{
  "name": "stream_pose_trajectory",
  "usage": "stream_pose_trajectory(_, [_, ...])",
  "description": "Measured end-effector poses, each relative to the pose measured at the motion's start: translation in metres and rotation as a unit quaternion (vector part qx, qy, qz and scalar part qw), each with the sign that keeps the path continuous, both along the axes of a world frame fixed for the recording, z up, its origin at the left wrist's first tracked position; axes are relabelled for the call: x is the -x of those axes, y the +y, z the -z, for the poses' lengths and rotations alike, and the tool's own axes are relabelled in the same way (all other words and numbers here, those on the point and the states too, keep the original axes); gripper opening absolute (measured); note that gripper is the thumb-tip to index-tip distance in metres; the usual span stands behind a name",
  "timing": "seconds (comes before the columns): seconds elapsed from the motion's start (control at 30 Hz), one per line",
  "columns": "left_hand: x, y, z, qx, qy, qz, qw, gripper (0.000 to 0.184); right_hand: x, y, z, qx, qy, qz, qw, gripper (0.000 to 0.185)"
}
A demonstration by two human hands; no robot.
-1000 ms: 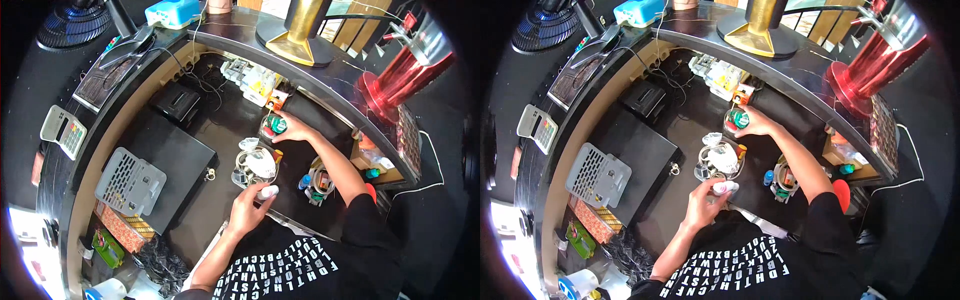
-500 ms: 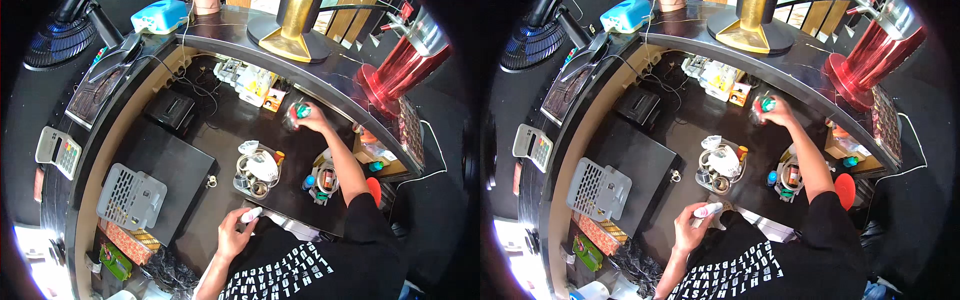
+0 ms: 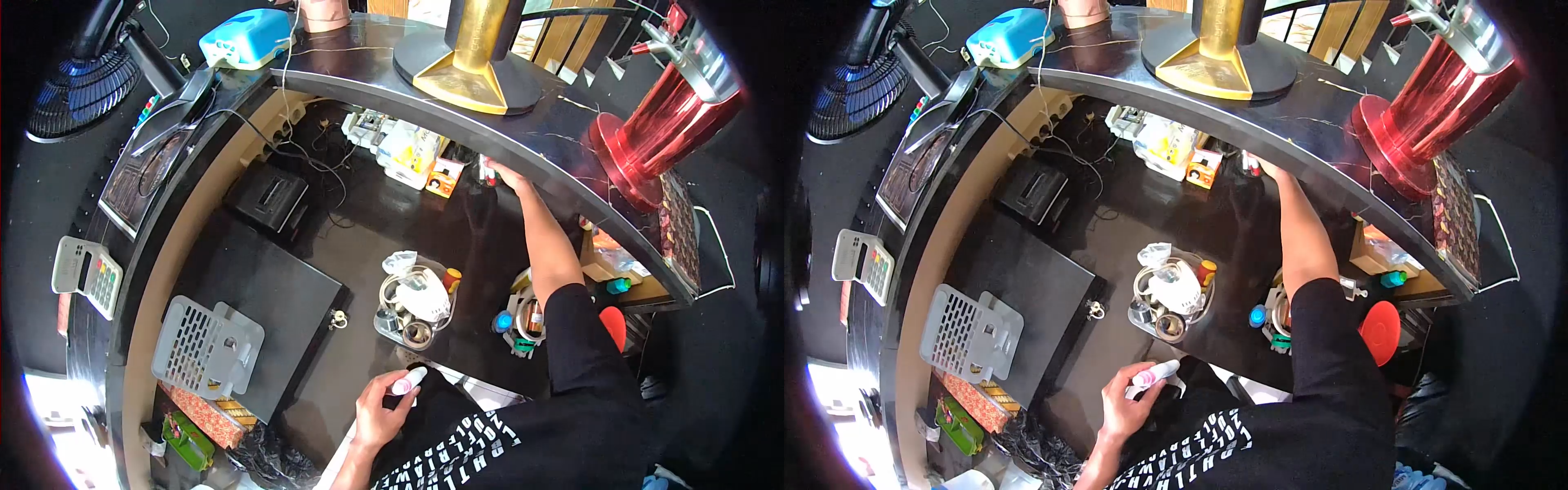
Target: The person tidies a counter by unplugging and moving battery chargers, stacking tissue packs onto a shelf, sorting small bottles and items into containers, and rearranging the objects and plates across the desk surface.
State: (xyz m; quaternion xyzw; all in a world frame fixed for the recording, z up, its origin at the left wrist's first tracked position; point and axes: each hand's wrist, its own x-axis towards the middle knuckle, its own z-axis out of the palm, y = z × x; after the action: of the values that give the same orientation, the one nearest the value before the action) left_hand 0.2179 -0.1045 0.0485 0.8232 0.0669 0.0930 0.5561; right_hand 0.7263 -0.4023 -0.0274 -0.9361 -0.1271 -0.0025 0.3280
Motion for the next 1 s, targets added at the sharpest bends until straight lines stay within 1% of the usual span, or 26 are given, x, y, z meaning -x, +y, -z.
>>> stream_pose_trajectory(0.1, [-0.001,-0.002,-0.003,0.005,0.007,0.001,1.000,0.037,-0.013,-0.004,0.009,0.058,-0.072,0.025,0.995,0.048])
stream_pose_trajectory(0.23, [-0.001,-0.004,0.001,-0.008,-0.009,0.003,1.000,0.036,-0.019,-0.009,0.024,0.124,-0.175,0.058,0.975,0.047])
stream_pose_trajectory(0.27, [-0.002,-0.003,0.002,-0.017,-0.009,0.009,1.000,0.036,-0.016,-0.010,0.028,0.126,-0.180,0.060,0.974,0.047])
stream_pose_trajectory(0.3, [0.000,-0.003,0.002,-0.025,-0.007,0.019,0.999,0.036,-0.010,-0.008,0.025,0.124,-0.171,0.059,0.976,0.052])
stream_pose_trajectory(0.33, [-0.001,-0.003,0.000,-0.013,0.009,0.016,1.000,0.035,0.001,-0.006,0.015,0.107,-0.137,0.052,0.983,0.057])
stream_pose_trajectory(0.37, [-0.002,-0.003,-0.003,0.001,0.027,0.016,1.000,0.035,0.018,-0.004,-0.001,0.077,-0.075,0.045,0.993,0.062])
stream_pose_trajectory(0.4, [-0.001,-0.004,-0.006,0.016,0.047,0.017,0.999,0.034,0.034,-0.003,-0.013,0.059,-0.040,0.043,0.997,0.068])
stream_pose_trajectory(0.43, [-0.004,-0.003,-0.004,-0.006,0.006,0.030,1.000,0.034,0.052,-0.002,-0.030,0.040,0.014,0.049,0.998,0.074])
stream_pose_trajectory(0.47, [-0.004,-0.001,-0.004,0.005,0.016,0.039,0.999,0.034,0.063,-0.012,-0.011,0.071,-0.163,0.045,0.983,0.072])
stream_pose_trajectory(0.5, [-0.004,0.000,0.001,0.007,0.009,0.046,0.999,0.035,0.084,-0.016,-0.036,0.081,-0.036,0.008,0.996,0.100])
stream_pose_trajectory(0.53, [-0.007,0.000,0.004,0.012,-0.003,0.052,0.999,0.035,0.109,-0.018,-0.048,0.095,0.000,0.011,0.995,0.092])
stream_pose_trajectory(0.6, [-0.010,-0.001,0.000,0.030,-0.020,0.067,0.997,0.034,0.155,-0.030,-0.073,0.126,0.076,-0.024,0.989,0.086])
stream_pose_trajectory(0.67, [-0.012,0.000,-0.007,0.035,-0.010,0.091,0.995,0.033,0.196,-0.044,-0.093,0.123,0.098,-0.041,0.987,0.075])
stream_pose_trajectory(0.73, [-0.013,-0.001,-0.012,0.051,-0.007,0.106,0.993,0.032,0.249,-0.045,-0.135,0.040,0.093,0.009,0.995,0.064])
stream_pose_trajectory(0.8, [-0.013,0.000,-0.014,0.063,-0.005,0.118,0.991,0.032,0.284,-0.068,-0.129,-0.030,-0.007,0.071,0.997,0.048])
stream_pose_trajectory(0.87, [-0.013,0.001,-0.009,0.069,-0.009,0.130,0.989,0.033,0.335,-0.068,-0.145,-0.150,0.038,0.177,0.972,0.034])
stream_pose_trajectory(0.93, [-0.013,0.001,-0.006,0.057,-0.017,0.138,0.989,0.033,0.376,-0.093,-0.108,-0.104,0.075,0.208,0.970,0.032])
stream_pose_trajectory(1.0, [-0.008,0.001,-0.007,0.060,-0.010,0.147,0.987,0.033,0.418,-0.092,-0.090,-0.044,0.259,0.249,0.932,0.056])
